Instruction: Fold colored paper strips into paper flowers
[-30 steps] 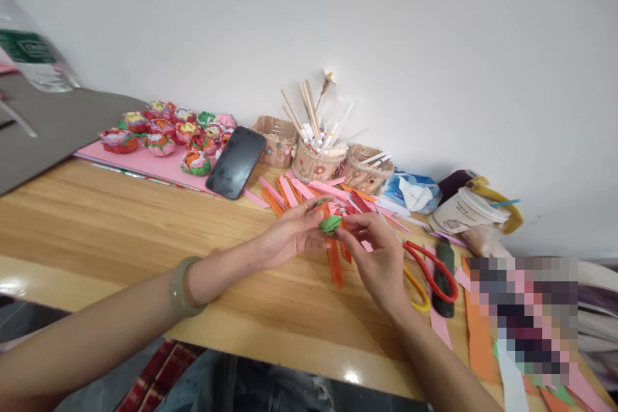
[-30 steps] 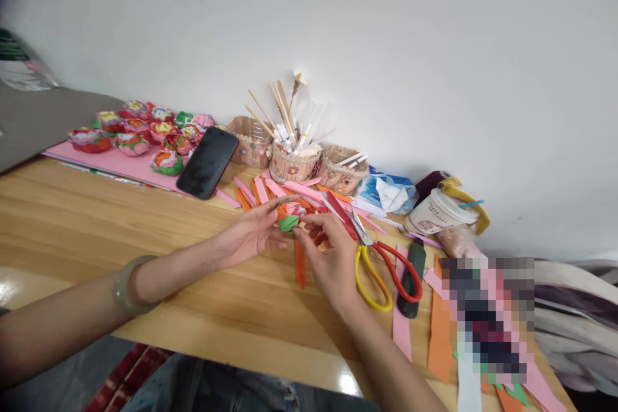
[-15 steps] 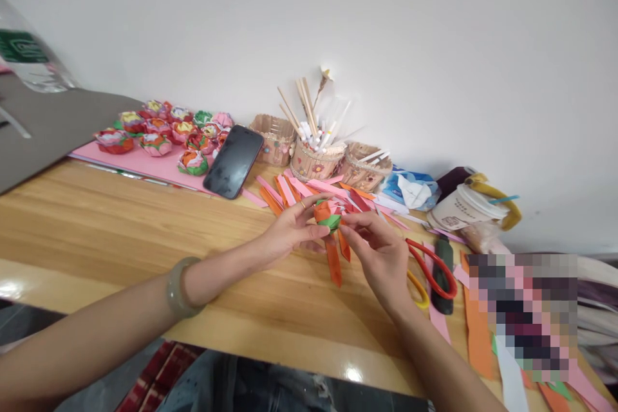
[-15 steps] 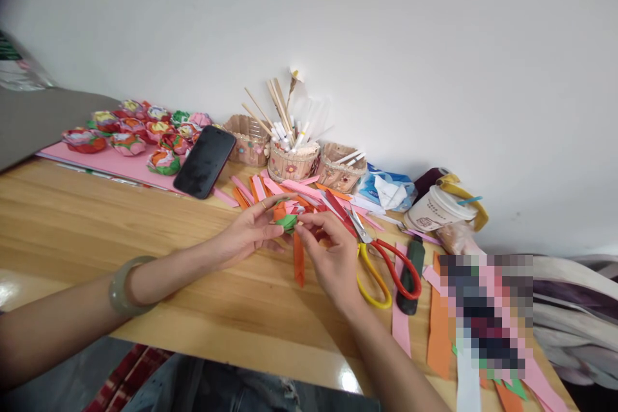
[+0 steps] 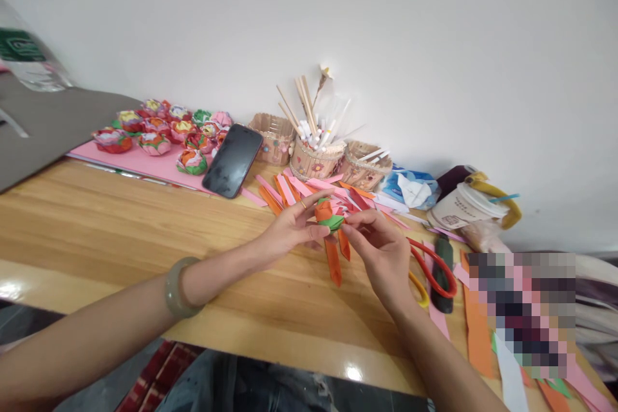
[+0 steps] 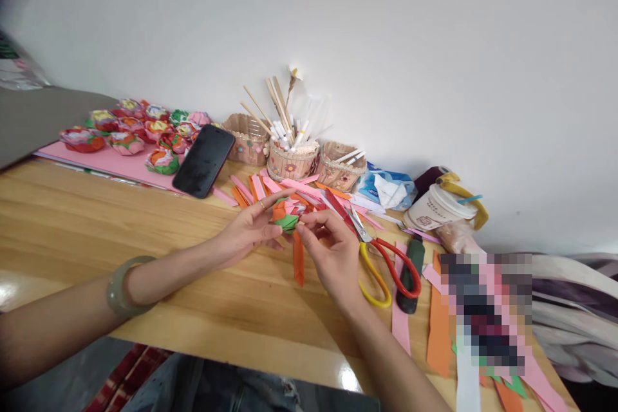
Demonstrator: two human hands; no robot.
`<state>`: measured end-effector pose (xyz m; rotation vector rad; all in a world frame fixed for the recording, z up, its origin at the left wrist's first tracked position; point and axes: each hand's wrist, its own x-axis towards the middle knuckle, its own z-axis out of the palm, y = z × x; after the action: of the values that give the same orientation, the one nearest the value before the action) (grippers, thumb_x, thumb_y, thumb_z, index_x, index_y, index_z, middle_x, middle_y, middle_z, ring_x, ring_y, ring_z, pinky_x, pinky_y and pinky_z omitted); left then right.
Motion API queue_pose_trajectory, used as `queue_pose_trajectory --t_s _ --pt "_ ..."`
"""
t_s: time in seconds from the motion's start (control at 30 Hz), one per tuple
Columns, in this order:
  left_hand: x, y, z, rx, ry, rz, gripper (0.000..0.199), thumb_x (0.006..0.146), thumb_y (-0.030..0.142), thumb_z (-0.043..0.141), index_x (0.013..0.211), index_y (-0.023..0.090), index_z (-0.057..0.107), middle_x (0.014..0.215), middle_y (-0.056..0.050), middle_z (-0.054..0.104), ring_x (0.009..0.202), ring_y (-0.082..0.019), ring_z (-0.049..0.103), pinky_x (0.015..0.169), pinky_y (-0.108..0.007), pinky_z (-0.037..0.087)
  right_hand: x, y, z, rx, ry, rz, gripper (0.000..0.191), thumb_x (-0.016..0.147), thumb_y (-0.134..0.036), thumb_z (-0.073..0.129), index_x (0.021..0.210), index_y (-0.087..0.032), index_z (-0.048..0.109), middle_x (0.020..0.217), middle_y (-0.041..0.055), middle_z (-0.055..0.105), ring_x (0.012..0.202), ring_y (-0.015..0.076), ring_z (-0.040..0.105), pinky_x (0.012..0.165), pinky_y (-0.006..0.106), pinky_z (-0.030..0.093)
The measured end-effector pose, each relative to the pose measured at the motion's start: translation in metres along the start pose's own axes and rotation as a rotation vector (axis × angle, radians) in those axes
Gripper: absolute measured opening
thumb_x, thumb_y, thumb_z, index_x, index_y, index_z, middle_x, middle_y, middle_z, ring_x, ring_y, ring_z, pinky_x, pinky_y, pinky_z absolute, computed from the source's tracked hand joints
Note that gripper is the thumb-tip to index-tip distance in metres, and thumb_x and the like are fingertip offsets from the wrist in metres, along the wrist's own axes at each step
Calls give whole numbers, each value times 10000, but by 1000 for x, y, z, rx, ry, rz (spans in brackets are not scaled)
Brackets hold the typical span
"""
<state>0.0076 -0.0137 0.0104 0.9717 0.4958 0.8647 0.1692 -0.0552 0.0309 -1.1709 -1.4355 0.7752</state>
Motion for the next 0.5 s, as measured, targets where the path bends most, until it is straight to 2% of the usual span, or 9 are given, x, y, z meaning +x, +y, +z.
queue_pose_trajectory --t_s 0.17,0.37,0.5 --pt "0 1 2 -42 1 14 629 668 215 731 1241 354 514 973 -10 611 849 -158 606 674 -261 522 1 0 -1 4 -59 16 84 775 -273 648 784 -194 621 746 5 591 658 133 551 570 254 448" --pt "1 -1 2 -58 5 54 594 655 147 727 1191 349 568 1159 -17 562 912 -149 583 773 -285 511 2 -4 0 27 -81 -9 121 743 -255 679 725 -191 578 696 -15 544 612 116 528 539 239 446" --pt "2 -2 1 -50 -8 85 586 649 144 734 1179 340 580 1098 -14 601 919 -157 588 798 -291 487 2 -3 0 41 -108 -42 127 745 -240 680 743 -197 561 727 -14 532 599 103 513 518 231 442"
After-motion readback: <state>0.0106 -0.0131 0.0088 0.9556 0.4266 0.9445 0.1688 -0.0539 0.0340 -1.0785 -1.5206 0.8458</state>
